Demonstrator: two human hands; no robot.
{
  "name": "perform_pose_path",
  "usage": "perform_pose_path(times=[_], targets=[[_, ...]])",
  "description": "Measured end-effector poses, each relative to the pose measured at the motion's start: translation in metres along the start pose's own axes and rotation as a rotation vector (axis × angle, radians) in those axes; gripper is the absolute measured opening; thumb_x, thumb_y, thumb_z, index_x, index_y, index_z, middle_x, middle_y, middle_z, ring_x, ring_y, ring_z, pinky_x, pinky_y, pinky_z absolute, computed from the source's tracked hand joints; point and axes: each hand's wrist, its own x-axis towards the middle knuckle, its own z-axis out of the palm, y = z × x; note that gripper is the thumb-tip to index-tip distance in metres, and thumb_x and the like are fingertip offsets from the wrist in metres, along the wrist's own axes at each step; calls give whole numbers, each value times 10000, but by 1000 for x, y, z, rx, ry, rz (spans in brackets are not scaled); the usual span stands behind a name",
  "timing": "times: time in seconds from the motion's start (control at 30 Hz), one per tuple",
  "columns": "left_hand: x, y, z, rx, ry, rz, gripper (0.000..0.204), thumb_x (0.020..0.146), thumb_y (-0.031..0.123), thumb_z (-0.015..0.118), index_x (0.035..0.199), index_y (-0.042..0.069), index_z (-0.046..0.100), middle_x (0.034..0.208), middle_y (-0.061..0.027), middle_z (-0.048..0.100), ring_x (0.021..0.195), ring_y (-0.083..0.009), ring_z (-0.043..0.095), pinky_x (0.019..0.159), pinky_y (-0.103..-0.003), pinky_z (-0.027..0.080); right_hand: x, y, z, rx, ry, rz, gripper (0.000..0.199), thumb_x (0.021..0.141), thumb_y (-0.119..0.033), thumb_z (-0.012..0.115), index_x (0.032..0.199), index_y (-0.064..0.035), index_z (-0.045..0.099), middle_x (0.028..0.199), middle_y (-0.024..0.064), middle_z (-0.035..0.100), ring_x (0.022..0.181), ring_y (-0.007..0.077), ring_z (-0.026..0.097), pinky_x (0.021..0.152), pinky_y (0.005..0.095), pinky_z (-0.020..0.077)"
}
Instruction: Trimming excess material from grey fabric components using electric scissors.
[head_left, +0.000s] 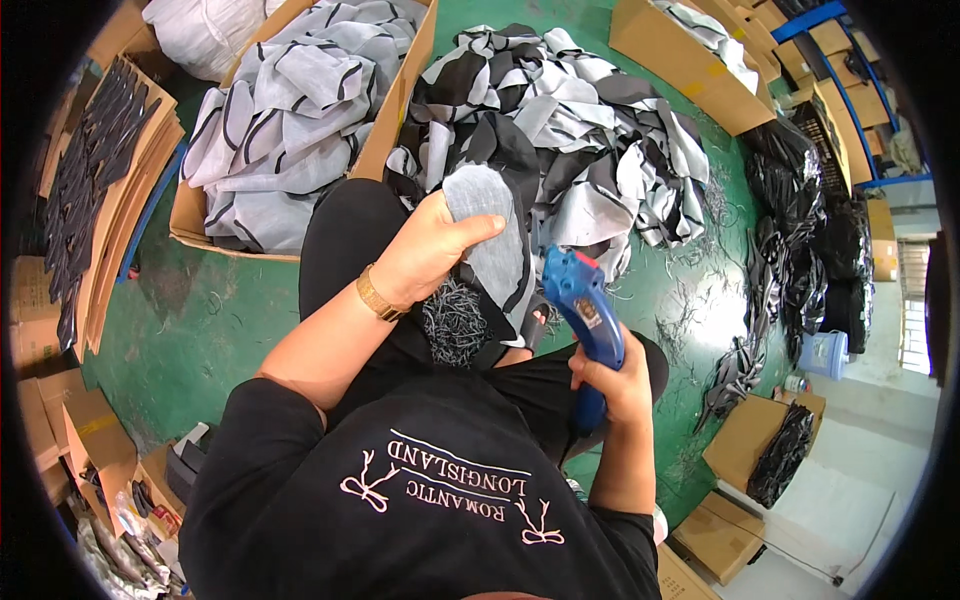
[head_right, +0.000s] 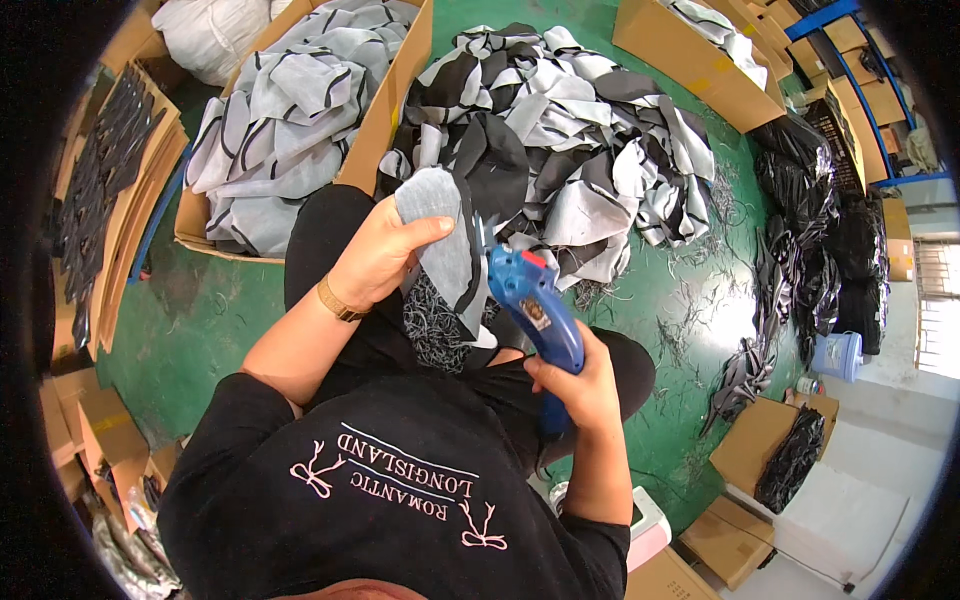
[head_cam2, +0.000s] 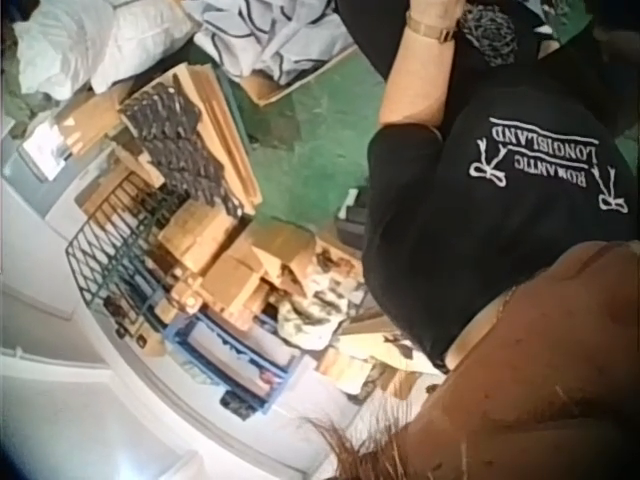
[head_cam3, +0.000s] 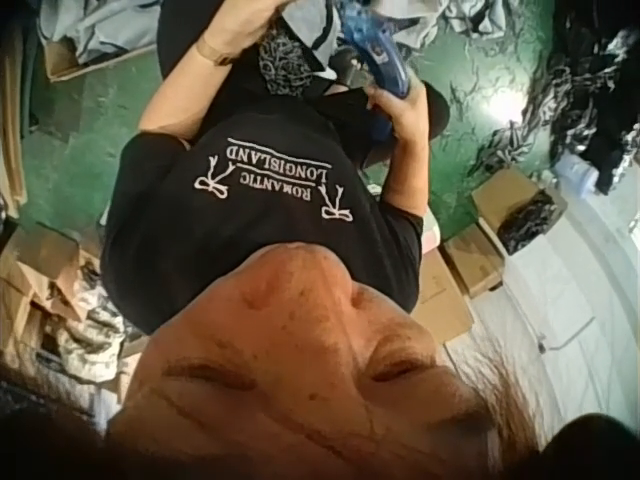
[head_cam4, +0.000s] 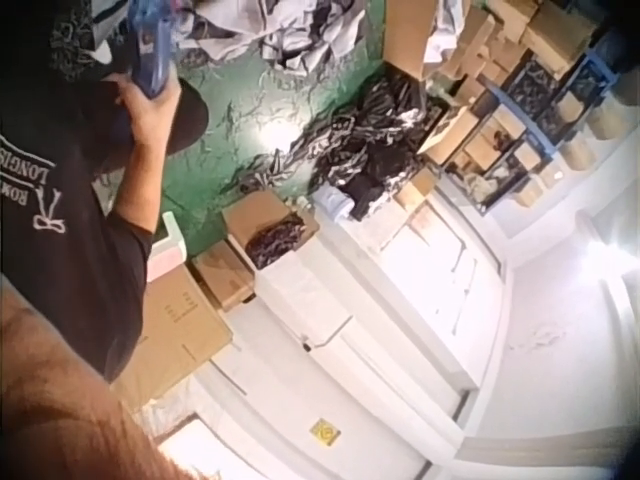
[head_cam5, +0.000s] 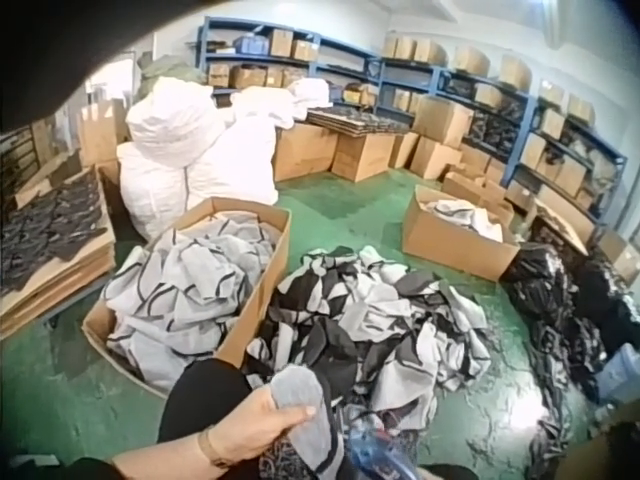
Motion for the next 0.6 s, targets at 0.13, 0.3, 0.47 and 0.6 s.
perform_pose_path(times=[0.13,0.3,0.47,0.6], targets=[[0,4,0,29,11,28,215,858,36,592,1071,13,584,977,-8,622,863,-88,582,793,-266,472,-11,10,-6,-62,-46,79,369,668,-13,704,1005,35,562,731,55,582,569,136,569,521,261,471],[-4,9,1,145,-19,15,216,853,49,602,1065,8,591,974,-10,626,862,-80,574,786,-267,473,-11,14,-7,-54,-71,109,420,692,-33,737,1073,25,570,799,36,587,592,98,561,532,245,469],[-9,9,-3,253,-96,22,303,860,75,627,1146,3,558,1030,-8,611,929,-92,565,843,-276,461,-6,7,3,-38,-36,82,355,664,4,694,992,39,564,730,54,569,560,141,561,516,265,469],[-13,11,-3,323,-108,78,278,863,75,623,1126,5,562,1010,-4,610,915,-85,559,834,-272,459,0,1,9,-43,-23,39,351,663,5,689,988,42,562,733,57,571,556,144,561,509,269,467]])
